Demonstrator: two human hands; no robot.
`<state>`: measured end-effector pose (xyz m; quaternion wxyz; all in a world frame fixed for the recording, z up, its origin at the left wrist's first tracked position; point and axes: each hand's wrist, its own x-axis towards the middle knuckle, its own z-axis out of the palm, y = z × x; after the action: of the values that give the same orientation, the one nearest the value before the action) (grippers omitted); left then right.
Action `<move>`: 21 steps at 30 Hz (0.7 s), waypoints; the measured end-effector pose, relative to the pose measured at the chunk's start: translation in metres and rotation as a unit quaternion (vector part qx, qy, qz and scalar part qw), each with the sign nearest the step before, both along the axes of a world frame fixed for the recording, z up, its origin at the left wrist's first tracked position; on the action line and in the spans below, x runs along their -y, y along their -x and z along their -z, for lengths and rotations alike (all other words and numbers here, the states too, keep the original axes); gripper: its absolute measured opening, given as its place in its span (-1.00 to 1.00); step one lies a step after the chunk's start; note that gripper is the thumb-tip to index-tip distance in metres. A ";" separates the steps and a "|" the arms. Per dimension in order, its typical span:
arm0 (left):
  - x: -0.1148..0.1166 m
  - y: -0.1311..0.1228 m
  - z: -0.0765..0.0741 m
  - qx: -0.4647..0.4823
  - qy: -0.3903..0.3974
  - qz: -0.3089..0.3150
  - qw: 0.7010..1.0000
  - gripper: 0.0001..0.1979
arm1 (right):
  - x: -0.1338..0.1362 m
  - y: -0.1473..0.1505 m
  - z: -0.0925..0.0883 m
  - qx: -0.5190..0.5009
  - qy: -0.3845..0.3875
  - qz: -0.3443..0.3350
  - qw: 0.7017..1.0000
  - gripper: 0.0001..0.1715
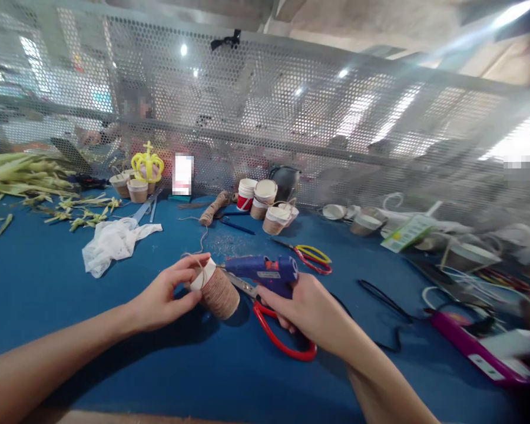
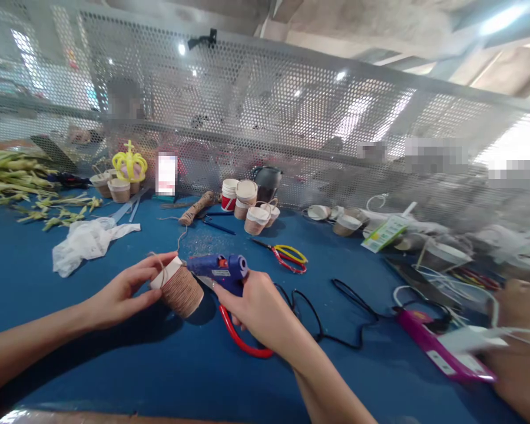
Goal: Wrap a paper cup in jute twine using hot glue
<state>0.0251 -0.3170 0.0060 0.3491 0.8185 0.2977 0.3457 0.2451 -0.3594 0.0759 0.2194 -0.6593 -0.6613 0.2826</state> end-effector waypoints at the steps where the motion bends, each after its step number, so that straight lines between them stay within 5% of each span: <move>1: 0.000 0.000 0.000 0.000 0.000 0.001 1.000 -0.83 | 0.000 0.000 0.000 0.000 0.004 -0.001 1.000 -0.55; 21: -0.001 0.001 0.002 0.010 0.002 0.010 1.000 -0.84 | 0.014 0.005 0.005 -0.017 0.020 -0.040 0.999 -0.71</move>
<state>0.0236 -0.3156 0.0041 0.3571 0.8174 0.2865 0.3496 0.2398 -0.3733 0.0704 0.2061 -0.6312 -0.6778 0.3157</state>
